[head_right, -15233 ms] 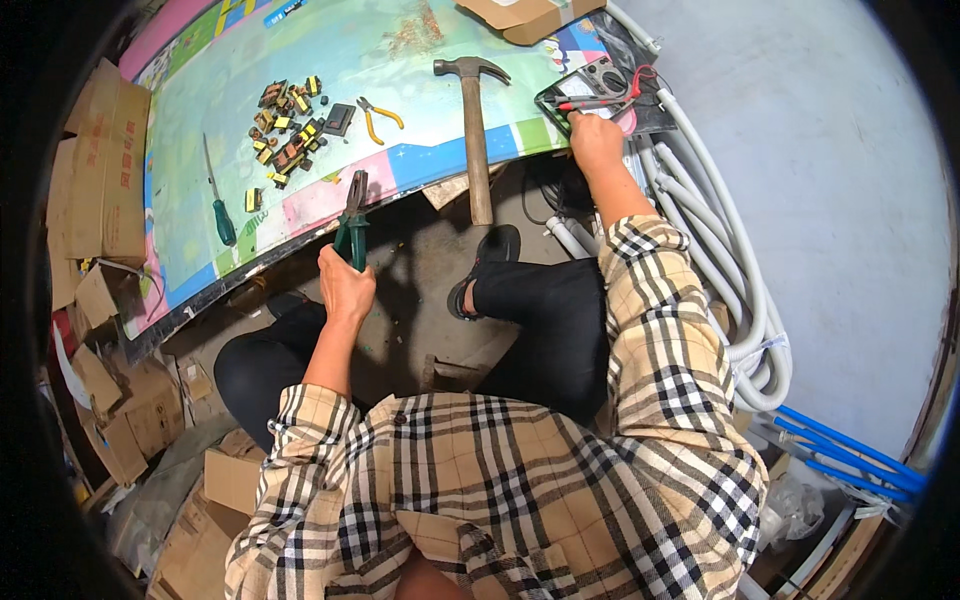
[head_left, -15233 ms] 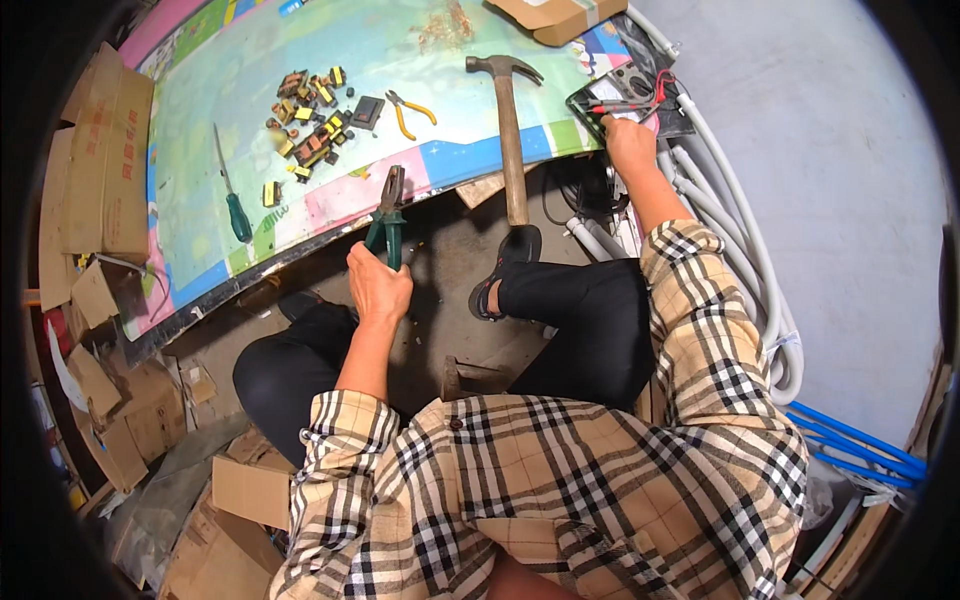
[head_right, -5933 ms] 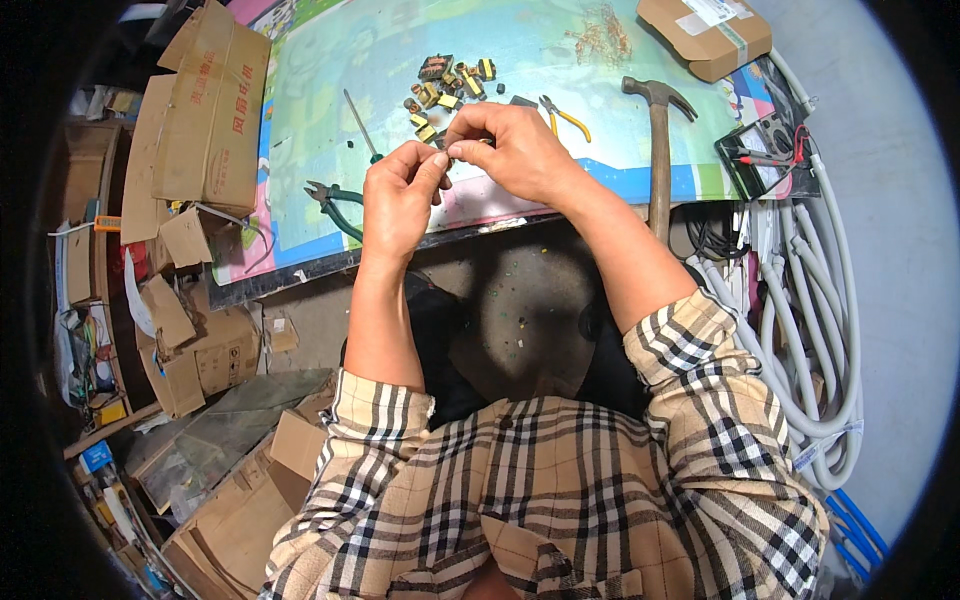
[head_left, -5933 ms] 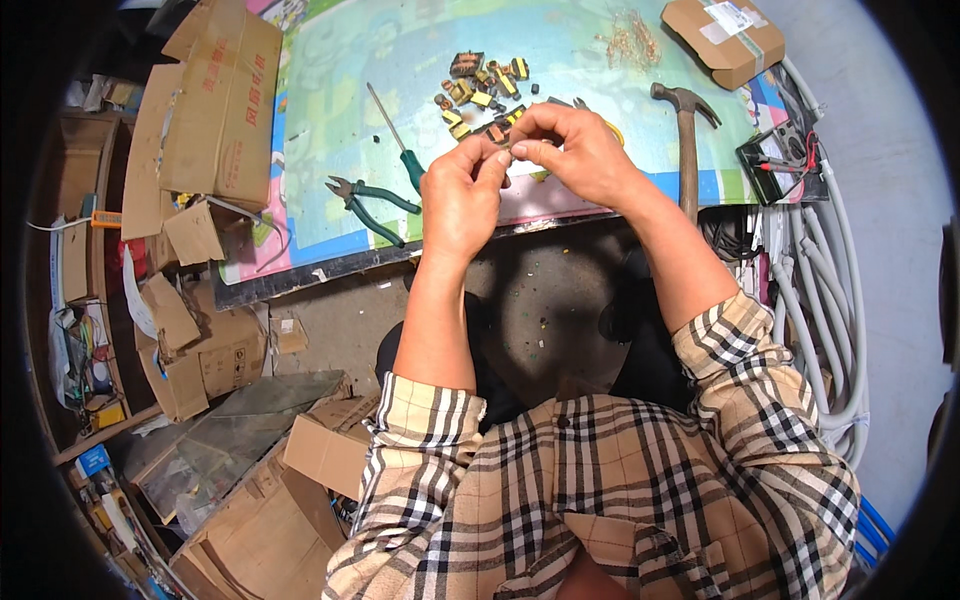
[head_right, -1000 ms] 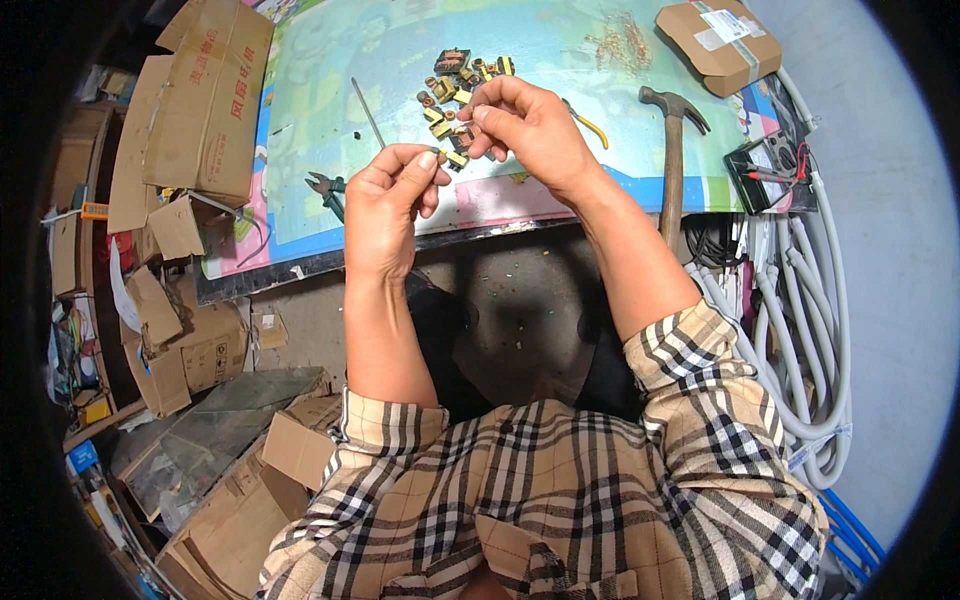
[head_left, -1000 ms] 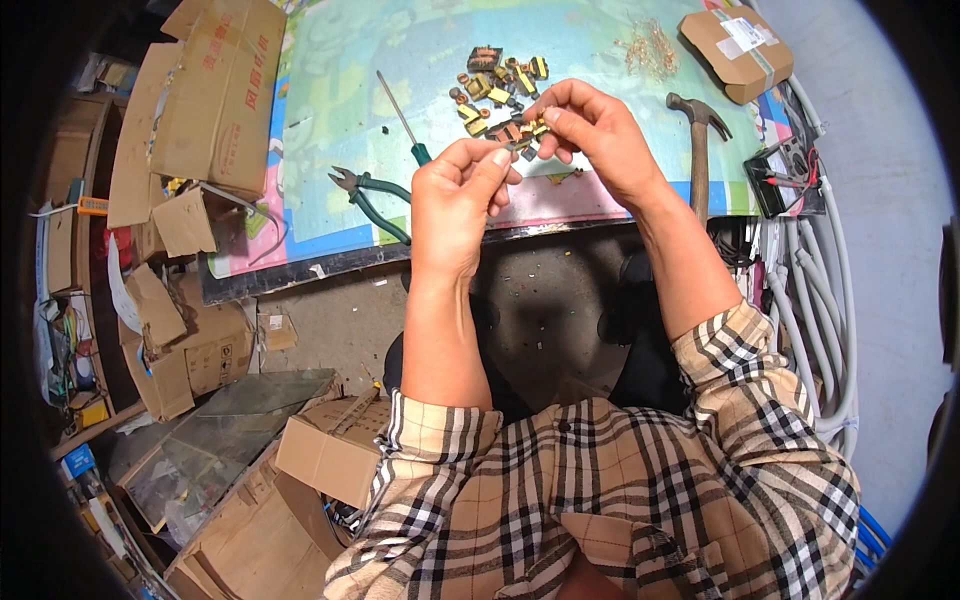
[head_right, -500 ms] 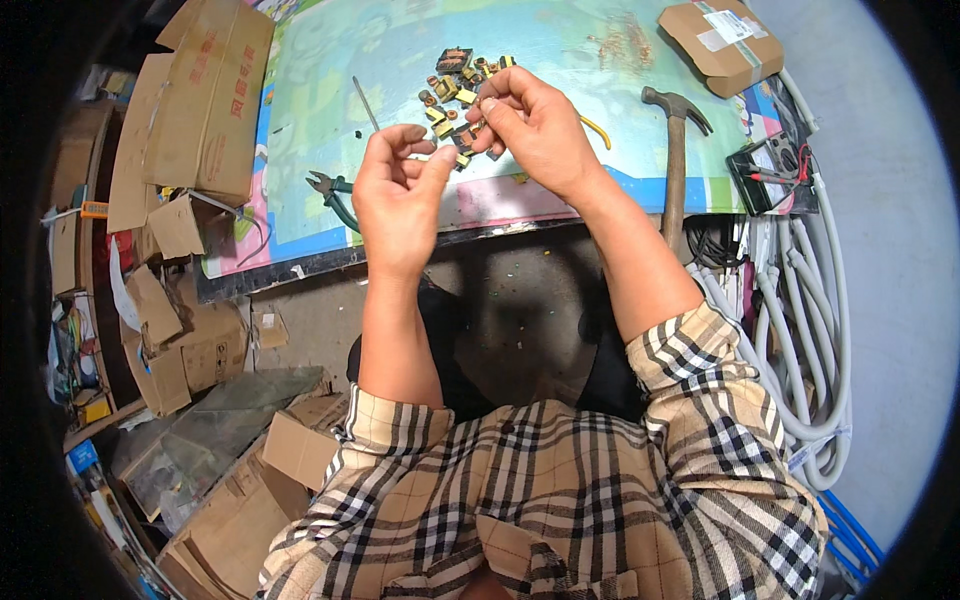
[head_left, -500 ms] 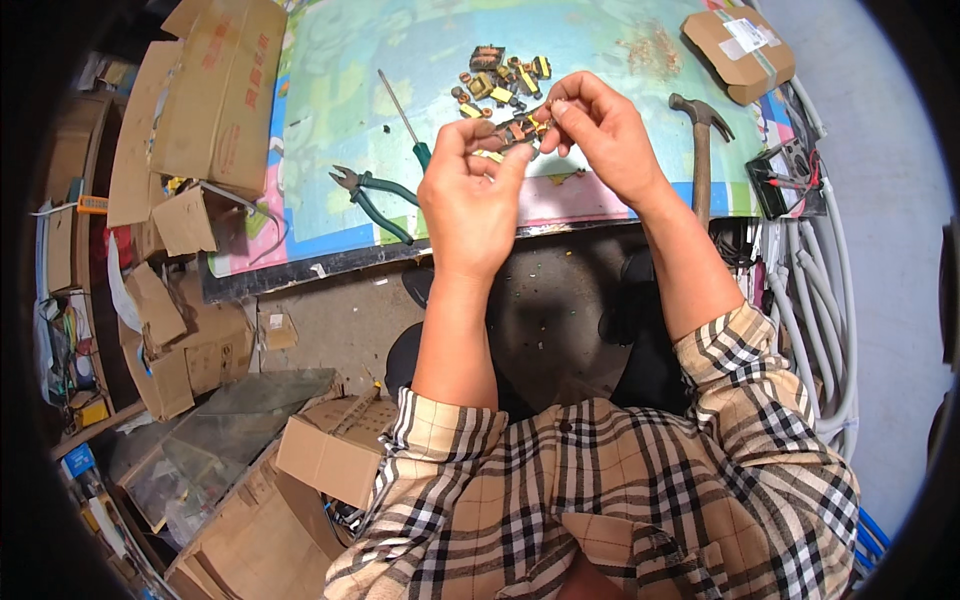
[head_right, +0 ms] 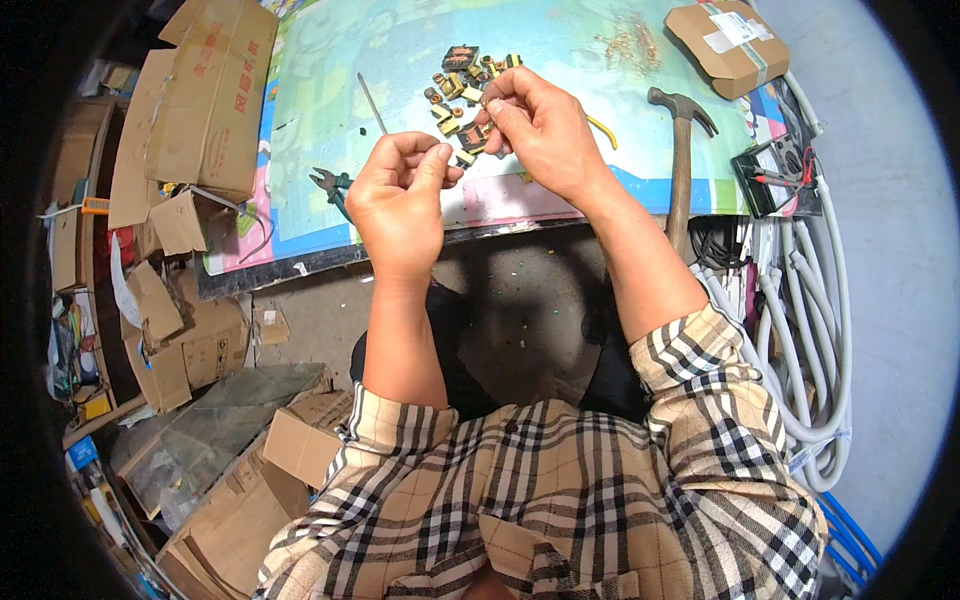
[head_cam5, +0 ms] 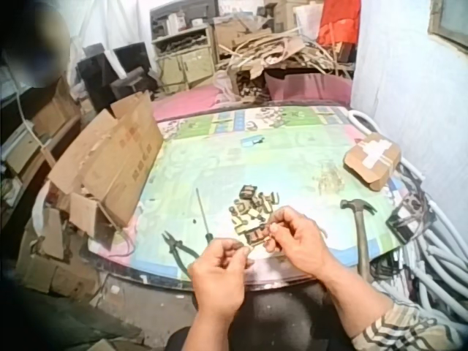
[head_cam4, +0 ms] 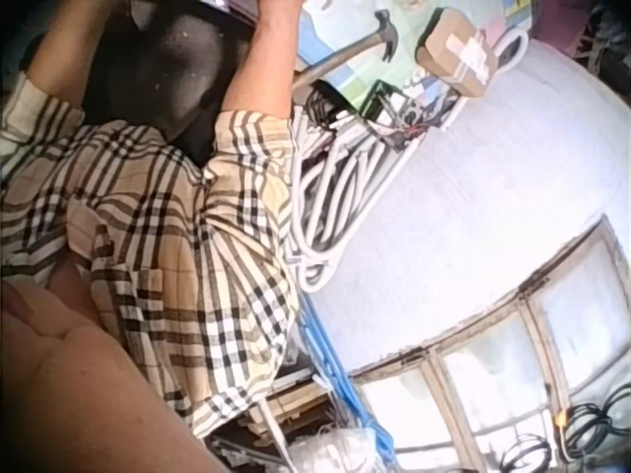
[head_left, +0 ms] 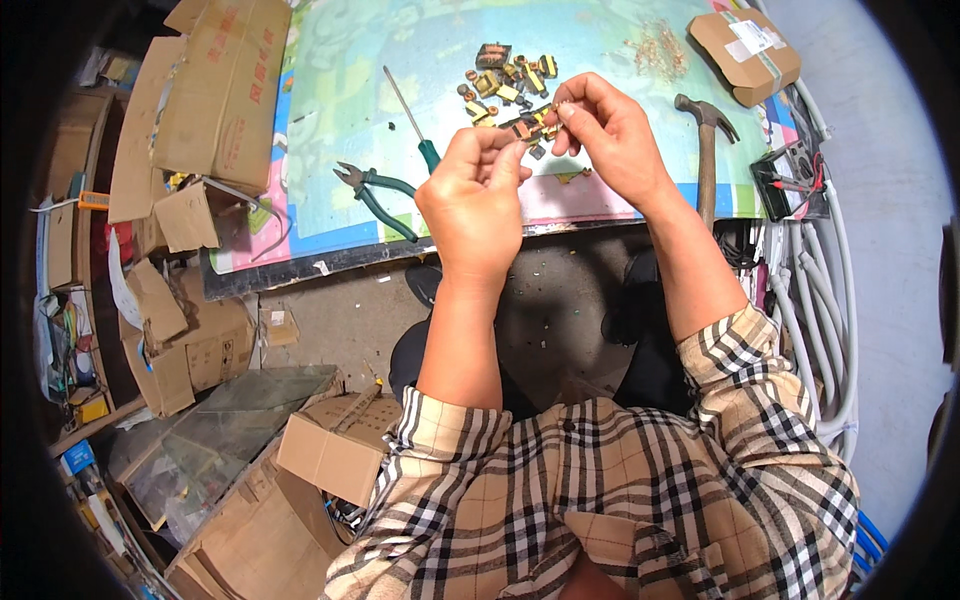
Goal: The person sits at a cluttered workbench and uses pliers and a hammer to disassemble small electronic components, likely transformers. They repeatedly pry apart the metal casings and separate the copper windings, placing the separated parts on the table.
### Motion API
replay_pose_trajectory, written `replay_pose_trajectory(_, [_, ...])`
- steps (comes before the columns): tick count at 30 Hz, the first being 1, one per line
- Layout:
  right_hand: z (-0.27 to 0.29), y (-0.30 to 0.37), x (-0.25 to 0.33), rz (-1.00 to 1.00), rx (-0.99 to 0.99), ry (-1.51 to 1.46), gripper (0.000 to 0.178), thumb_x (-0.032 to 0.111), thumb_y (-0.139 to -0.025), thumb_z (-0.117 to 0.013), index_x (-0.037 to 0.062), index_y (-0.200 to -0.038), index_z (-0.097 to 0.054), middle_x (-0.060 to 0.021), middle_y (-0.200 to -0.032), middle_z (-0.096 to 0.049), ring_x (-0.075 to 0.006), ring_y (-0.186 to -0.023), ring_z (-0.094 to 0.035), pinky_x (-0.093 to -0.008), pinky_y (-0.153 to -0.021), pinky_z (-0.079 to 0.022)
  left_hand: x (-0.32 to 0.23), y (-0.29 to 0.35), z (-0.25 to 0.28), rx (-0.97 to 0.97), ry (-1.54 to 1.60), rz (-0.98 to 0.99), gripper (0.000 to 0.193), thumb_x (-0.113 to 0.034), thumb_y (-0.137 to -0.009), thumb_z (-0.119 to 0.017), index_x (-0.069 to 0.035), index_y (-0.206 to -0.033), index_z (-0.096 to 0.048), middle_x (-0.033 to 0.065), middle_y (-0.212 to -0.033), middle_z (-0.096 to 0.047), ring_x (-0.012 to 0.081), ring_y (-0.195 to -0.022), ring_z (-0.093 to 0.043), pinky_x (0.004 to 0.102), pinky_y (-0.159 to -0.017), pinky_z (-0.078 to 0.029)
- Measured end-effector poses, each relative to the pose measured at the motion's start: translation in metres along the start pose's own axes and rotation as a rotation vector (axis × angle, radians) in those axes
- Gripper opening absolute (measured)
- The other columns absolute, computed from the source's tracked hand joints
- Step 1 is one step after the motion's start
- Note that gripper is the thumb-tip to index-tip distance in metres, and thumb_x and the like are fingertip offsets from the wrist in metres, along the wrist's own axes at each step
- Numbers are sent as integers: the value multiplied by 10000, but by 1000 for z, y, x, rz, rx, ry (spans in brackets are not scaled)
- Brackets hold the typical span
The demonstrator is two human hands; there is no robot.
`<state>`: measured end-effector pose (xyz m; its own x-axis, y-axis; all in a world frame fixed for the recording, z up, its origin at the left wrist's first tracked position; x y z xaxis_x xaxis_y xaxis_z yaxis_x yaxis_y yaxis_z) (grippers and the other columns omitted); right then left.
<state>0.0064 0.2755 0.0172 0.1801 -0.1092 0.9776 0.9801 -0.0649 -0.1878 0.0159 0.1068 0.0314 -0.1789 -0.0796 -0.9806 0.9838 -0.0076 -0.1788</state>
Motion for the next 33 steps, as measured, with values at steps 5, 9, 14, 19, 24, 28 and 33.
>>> replay_pose_trajectory(5, [10,-3,-2,51,-67,12,118,68,-947,-516,-14,-999,-584,-88,-868,-684,-85,-672,-619,-244,-626,-508,11,-4,0,41,252,107,89,36,-921,-555,72,-973,-618,155,-931,-681,202,-821,-699,292,-716,-573])
replay_pose_trajectory(9, [13,-4,-1,39,-88,69,119,68,-948,-512,-13,-1002,-580,-90,-860,-684,-86,-675,-622,-248,-634,-514,17,-4,-2,145,313,194,128,25,-929,-535,93,-1008,-609,166,-957,-660,208,-816,-685,311,-735,-585])
replay_pose_trajectory(14, [11,-4,-3,48,-62,99,118,72,-949,-517,-14,-997,-580,-95,-857,-683,-89,-673,-625,-252,-639,-516,25,-4,-5,189,354,304,134,-10,-911,-605,80,-1009,-621,135,-884,-657,163,-720,-651,306,-684,-581])
replay_pose_trajectory(19, [11,-3,-1,27,-45,85,126,73,-941,-529,-17,-1006,-588,-95,-848,-687,-94,-665,-625,-254,-637,-511,20,-4,0,127,167,246,93,14,-884,-632,64,-961,-614,106,-833,-657,136,-665,-635,277,-602,-558])
replay_pose_trajectory(24, [22,-5,-4,4,-73,160,134,69,-935,-533,-22,-1000,-605,-92,-841,-690,-98,-654,-621,-260,-633,-508,21,-5,1,120,-50,221,102,63,-877,-578,62,-975,-606,114,-852,-658,140,-705,-642,272,-620,-556])
replay_pose_trajectory(28, [26,-5,-2,23,-107,177,141,78,-936,-532,-19,-1001,-610,-94,-843,-691,-99,-648,-616,-262,-629,-507,27,-6,3,137,60,195,148,66,-866,-532,55,-996,-603,129,-908,-653,147,-767,-632,280,-650,-559])
replay_pose_trajectory(33, [28,-5,-4,30,-112,161,146,87,-939,-528,-17,-1006,-606,-96,-845,-690,-98,-647,-614,-259,-629,-505,32,-3,0,179,382,366,148,21,-858,-550,42,-992,-609,110,-892,-646,149,-754,-610,268,-622,-542])
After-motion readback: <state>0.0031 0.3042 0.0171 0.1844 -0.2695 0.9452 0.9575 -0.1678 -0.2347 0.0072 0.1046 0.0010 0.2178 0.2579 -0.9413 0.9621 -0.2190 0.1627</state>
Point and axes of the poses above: each hand's wrist, its own y-axis away from the middle knuckle, its own z-axis out of the back of the hand, x = y × z, the point moved 7 cm from there along -y, towards the middle knuckle
